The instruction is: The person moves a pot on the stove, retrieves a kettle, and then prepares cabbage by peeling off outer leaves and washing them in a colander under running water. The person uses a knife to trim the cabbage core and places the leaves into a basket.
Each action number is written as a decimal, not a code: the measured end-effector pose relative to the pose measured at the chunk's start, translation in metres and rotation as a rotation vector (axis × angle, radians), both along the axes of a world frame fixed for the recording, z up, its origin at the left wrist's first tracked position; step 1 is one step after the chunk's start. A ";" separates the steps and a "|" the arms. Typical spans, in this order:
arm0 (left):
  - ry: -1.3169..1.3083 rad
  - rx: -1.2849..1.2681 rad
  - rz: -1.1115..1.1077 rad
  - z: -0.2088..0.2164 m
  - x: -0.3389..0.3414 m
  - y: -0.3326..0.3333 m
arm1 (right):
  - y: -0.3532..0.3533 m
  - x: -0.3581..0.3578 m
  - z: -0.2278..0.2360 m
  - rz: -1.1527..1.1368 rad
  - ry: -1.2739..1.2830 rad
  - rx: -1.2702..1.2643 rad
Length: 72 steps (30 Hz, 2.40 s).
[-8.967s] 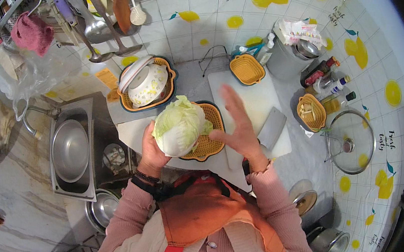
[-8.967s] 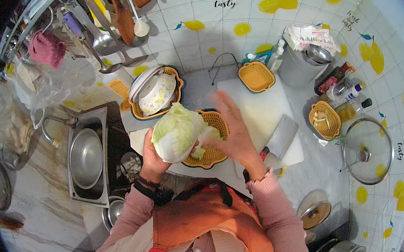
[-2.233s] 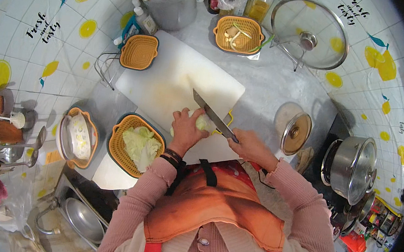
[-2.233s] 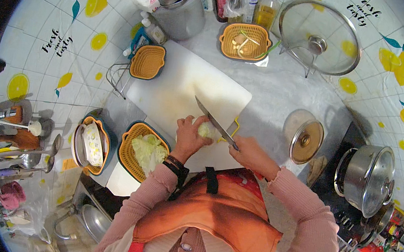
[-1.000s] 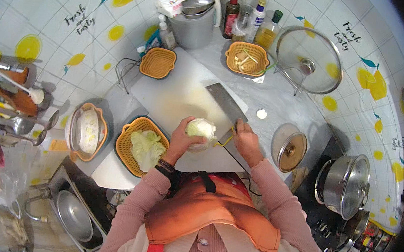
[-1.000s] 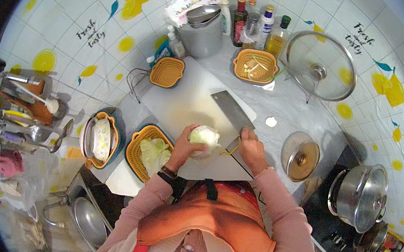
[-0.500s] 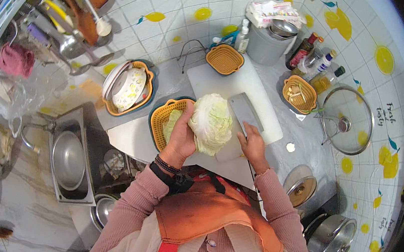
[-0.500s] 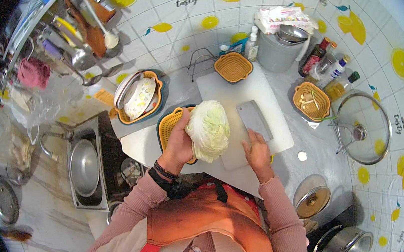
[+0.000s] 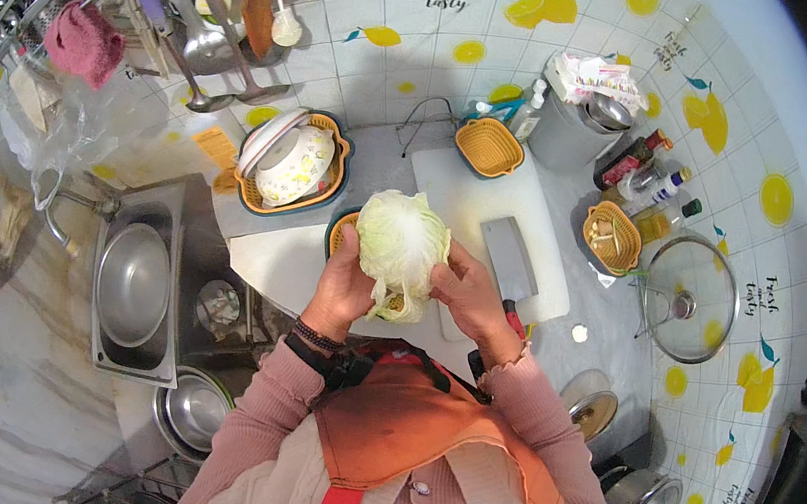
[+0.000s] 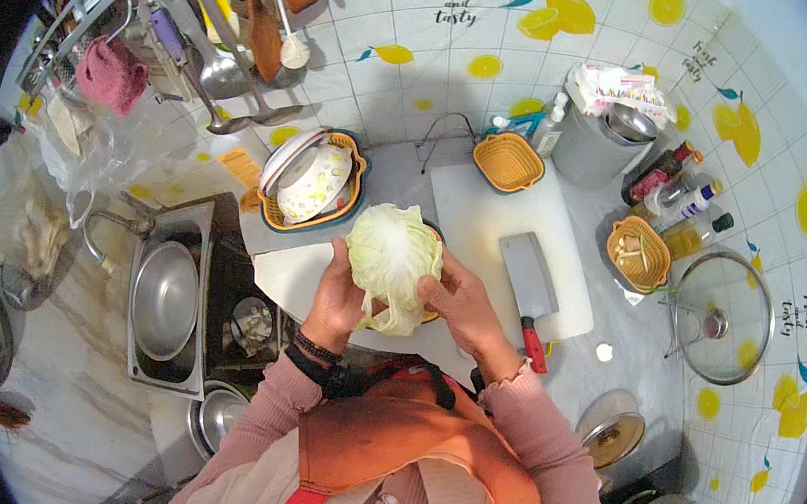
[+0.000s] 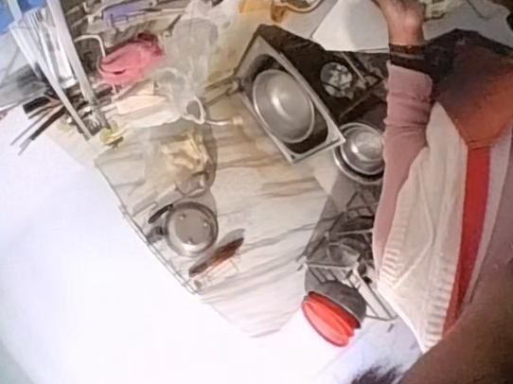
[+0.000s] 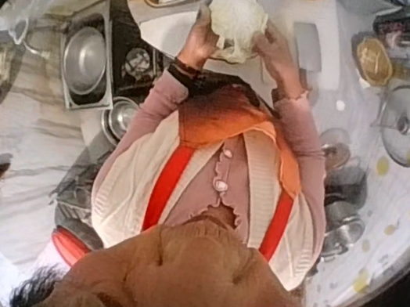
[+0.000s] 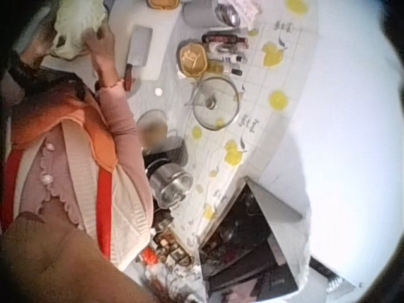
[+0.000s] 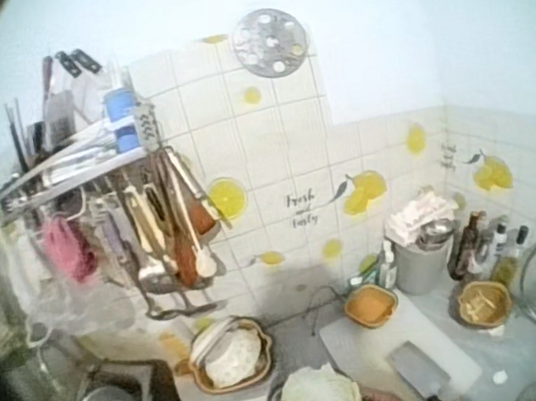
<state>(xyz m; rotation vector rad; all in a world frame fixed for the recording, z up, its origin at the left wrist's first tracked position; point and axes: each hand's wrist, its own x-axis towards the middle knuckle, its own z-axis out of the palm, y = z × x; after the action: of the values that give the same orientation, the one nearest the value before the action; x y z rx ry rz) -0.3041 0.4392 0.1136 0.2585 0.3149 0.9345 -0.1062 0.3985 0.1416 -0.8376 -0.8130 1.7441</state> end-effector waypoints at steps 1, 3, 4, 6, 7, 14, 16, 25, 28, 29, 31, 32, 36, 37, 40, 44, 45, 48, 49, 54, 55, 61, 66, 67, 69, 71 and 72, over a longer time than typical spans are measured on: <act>-0.009 -0.010 0.001 -0.006 -0.004 -0.001 | 0.001 -0.002 0.000 -0.006 -0.097 -0.012; -0.005 -0.001 0.025 -0.015 -0.011 -0.002 | 0.003 -0.005 0.002 -0.003 -0.187 -0.008; 0.009 0.015 0.044 -0.019 -0.014 -0.003 | 0.004 -0.006 0.003 -0.018 -0.293 -0.017; 0.043 0.061 0.061 -0.024 -0.021 -0.006 | 0.004 -0.004 0.005 -0.051 -0.430 -0.012; 0.061 0.097 0.057 -0.025 -0.026 -0.006 | 0.004 -0.002 0.006 -0.034 -0.450 -0.041; 0.316 0.257 0.174 -0.027 -0.044 -0.002 | 0.004 -0.004 0.016 -0.147 -0.148 -0.198; 0.413 0.276 0.169 -0.029 -0.046 -0.002 | 0.008 -0.008 0.019 -0.163 -0.057 -0.236; 0.477 0.285 0.188 -0.015 -0.050 -0.005 | 0.021 -0.019 0.030 -0.146 -0.192 -0.145; 0.467 0.166 0.153 -0.011 -0.052 -0.003 | 0.023 -0.023 0.030 -0.299 -0.979 0.337; 0.450 0.119 0.135 -0.010 -0.052 -0.001 | 0.023 -0.025 0.030 -0.380 -1.223 0.587; 0.464 0.059 0.131 -0.009 -0.052 0.001 | 0.021 -0.030 0.030 -0.372 -1.423 0.850; 0.469 0.003 0.126 -0.009 -0.051 0.001 | 0.020 -0.035 0.029 -0.281 -1.389 0.928; 0.497 0.048 0.121 -0.008 -0.049 -0.002 | 0.015 -0.050 0.024 -0.137 -1.359 1.034; 0.529 0.087 0.118 -0.007 -0.052 -0.003 | 0.016 -0.050 0.024 -0.145 -1.380 1.050; 0.659 0.104 0.112 -0.005 -0.055 -0.006 | 0.021 -0.044 0.026 -0.112 -1.442 1.295; 0.674 0.119 0.039 -0.005 -0.059 -0.009 | 0.027 -0.038 0.027 -0.042 -1.369 1.488; 0.711 0.133 0.036 -0.005 -0.059 -0.008 | 0.028 -0.036 0.026 -0.048 -1.311 1.501; 0.750 0.143 0.034 -0.008 -0.057 -0.009 | 0.031 -0.036 0.024 -0.017 -1.238 1.486; 0.728 0.130 0.035 -0.009 -0.056 -0.010 | 0.032 -0.037 0.023 -0.048 -1.241 1.458; 0.637 0.084 0.025 -0.012 -0.058 -0.012 | 0.026 -0.043 0.020 -0.073 -1.234 1.282; 0.622 0.063 0.013 -0.011 -0.060 -0.011 | 0.024 -0.040 0.021 -0.033 -1.253 1.313; 0.715 0.202 -0.104 -0.003 -0.064 -0.020 | 0.020 -0.028 0.020 0.009 -1.408 1.482; 0.604 0.165 -0.123 -0.004 -0.057 -0.026 | 0.023 -0.031 0.015 -0.089 -1.435 1.380; 0.590 0.154 -0.118 -0.004 -0.056 -0.026 | 0.022 -0.033 0.014 -0.118 -1.419 1.327; 0.585 0.149 -0.110 -0.006 -0.057 -0.025 | 0.021 -0.038 0.013 -0.177 -1.364 1.232; 0.597 0.164 -0.101 -0.006 -0.060 -0.025 | 0.019 -0.040 0.013 -0.239 -1.288 1.147; 0.601 0.174 -0.075 -0.006 -0.060 -0.024 | 0.019 -0.040 0.013 -0.286 -1.245 1.069</act>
<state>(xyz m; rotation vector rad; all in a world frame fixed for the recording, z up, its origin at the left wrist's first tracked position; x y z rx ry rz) -0.3646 0.4150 0.1079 0.7103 0.7712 0.7948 -0.1462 0.4179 0.1546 -1.1037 -2.0182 0.1787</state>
